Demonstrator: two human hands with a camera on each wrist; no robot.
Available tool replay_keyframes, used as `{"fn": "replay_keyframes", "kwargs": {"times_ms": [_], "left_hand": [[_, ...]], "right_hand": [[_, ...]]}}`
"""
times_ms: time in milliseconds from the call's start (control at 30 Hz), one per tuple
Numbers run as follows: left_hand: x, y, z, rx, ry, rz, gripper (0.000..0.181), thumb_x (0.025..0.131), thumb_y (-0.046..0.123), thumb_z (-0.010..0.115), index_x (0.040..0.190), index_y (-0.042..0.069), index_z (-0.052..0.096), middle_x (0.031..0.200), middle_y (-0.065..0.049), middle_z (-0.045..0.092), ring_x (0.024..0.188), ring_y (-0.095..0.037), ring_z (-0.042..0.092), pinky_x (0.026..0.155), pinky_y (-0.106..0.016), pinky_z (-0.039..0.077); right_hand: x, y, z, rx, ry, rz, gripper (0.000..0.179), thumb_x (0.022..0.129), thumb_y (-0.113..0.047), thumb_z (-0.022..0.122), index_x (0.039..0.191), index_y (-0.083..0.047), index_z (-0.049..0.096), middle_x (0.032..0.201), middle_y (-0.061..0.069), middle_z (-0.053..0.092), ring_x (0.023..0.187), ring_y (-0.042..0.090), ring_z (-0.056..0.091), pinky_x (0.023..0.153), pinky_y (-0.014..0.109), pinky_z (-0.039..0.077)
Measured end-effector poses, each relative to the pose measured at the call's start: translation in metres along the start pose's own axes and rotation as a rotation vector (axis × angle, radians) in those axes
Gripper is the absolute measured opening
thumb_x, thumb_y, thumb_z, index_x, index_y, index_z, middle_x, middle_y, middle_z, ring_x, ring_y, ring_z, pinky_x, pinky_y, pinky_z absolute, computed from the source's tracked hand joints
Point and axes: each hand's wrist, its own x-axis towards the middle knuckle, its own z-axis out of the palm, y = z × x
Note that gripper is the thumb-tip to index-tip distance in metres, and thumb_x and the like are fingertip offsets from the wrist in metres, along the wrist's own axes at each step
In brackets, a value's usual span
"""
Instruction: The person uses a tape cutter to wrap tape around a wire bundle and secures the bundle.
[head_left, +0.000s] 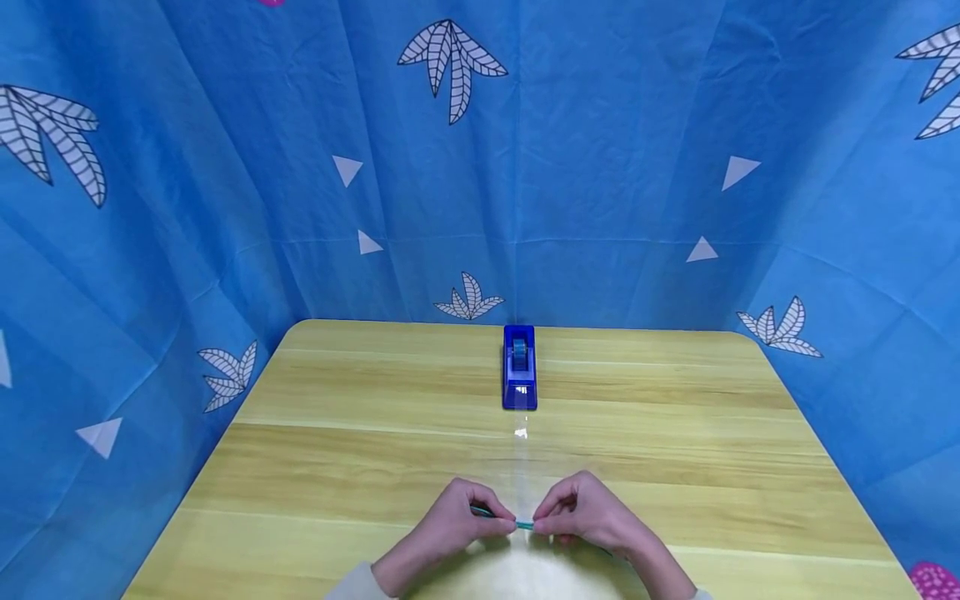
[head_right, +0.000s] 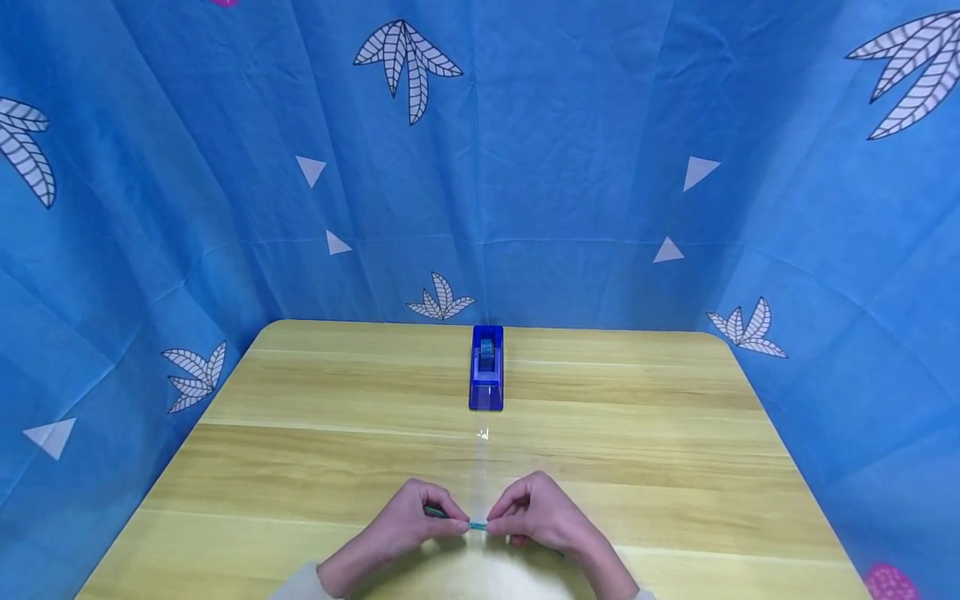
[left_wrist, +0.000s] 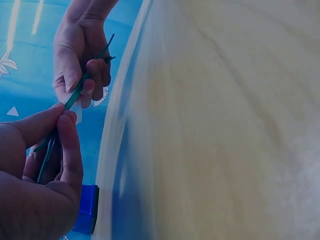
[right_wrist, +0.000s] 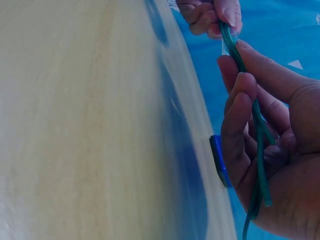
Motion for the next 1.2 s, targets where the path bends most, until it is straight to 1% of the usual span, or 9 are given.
{"fn": "replay_keyframes", "kwargs": {"times_ms": [133,267,433,633,833,1000,1133,1200], "left_hand": [[0.0008,-0.0006,-0.0001,0.009,0.006,0.008,0.010,0.082,0.004,0.084,0.087,0.000,0.077,0.084,-0.007,0.076,0.072,-0.012,0.066,0.064,-0.018,0.055],[0.0022,-0.0012,0.0006,0.026,0.014,0.015,0.009,0.081,0.003,0.084,0.086,0.000,0.077,0.082,-0.005,0.075,0.072,-0.012,0.066,0.064,-0.018,0.054],[0.0049,-0.0031,0.0005,0.010,0.015,0.002,0.011,0.081,0.003,0.084,0.086,-0.002,0.075,0.083,-0.002,0.074,0.074,-0.012,0.064,0.066,-0.019,0.053],[0.0060,-0.0050,-0.0004,-0.008,0.013,-0.014,0.015,0.082,0.004,0.084,0.088,-0.005,0.073,0.085,-0.003,0.074,0.076,-0.013,0.064,0.067,-0.020,0.053],[0.0050,-0.0054,-0.0002,-0.039,0.018,-0.021,0.015,0.083,0.006,0.084,0.089,-0.003,0.075,0.085,-0.003,0.075,0.075,-0.013,0.067,0.067,-0.020,0.056],[0.0052,-0.0044,0.0002,-0.078,0.025,-0.035,0.014,0.083,0.002,0.083,0.091,-0.005,0.075,0.083,-0.004,0.074,0.073,-0.013,0.069,0.068,-0.023,0.061],[0.0055,-0.0033,0.0003,-0.063,0.033,-0.021,0.012,0.082,0.001,0.083,0.090,-0.004,0.075,0.082,-0.005,0.074,0.072,-0.016,0.069,0.066,-0.023,0.059],[0.0055,-0.0027,0.0004,-0.054,0.037,-0.007,0.011,0.082,0.000,0.082,0.089,-0.004,0.075,0.083,-0.006,0.074,0.073,-0.017,0.069,0.066,-0.023,0.059]], "right_hand": [[0.0013,0.0005,0.0005,0.015,-0.001,0.002,0.019,0.082,-0.006,0.085,0.095,0.004,0.075,0.080,0.015,0.075,0.060,0.013,0.063,0.052,0.021,0.054],[0.0021,0.0009,0.0008,0.019,-0.003,0.000,0.022,0.083,-0.005,0.085,0.097,0.006,0.073,0.079,0.013,0.074,0.060,0.014,0.063,0.053,0.021,0.054],[0.0026,0.0011,0.0010,-0.045,0.027,-0.009,0.018,0.082,-0.007,0.086,0.093,0.003,0.075,0.078,0.012,0.074,0.061,0.013,0.064,0.053,0.022,0.056],[0.0041,0.0017,0.0014,-0.143,0.056,-0.028,0.016,0.081,-0.010,0.087,0.089,-0.002,0.076,0.078,0.010,0.075,0.060,0.011,0.062,0.052,0.021,0.054],[0.0046,0.0006,0.0019,-0.168,0.081,-0.029,0.016,0.079,-0.010,0.088,0.088,-0.003,0.077,0.076,0.008,0.074,0.060,0.009,0.061,0.052,0.019,0.051],[0.0053,0.0011,0.0027,-0.195,0.097,-0.041,0.016,0.078,-0.011,0.089,0.087,-0.004,0.077,0.076,0.006,0.074,0.061,0.008,0.061,0.053,0.018,0.050],[0.0053,0.0014,0.0032,-0.208,0.109,-0.048,0.016,0.079,-0.012,0.089,0.087,-0.005,0.077,0.077,0.006,0.074,0.062,0.009,0.062,0.054,0.019,0.051],[0.0048,0.0014,0.0033,-0.190,0.103,-0.049,0.016,0.081,-0.013,0.088,0.088,-0.005,0.077,0.078,0.008,0.075,0.063,0.011,0.063,0.055,0.021,0.052]]}}
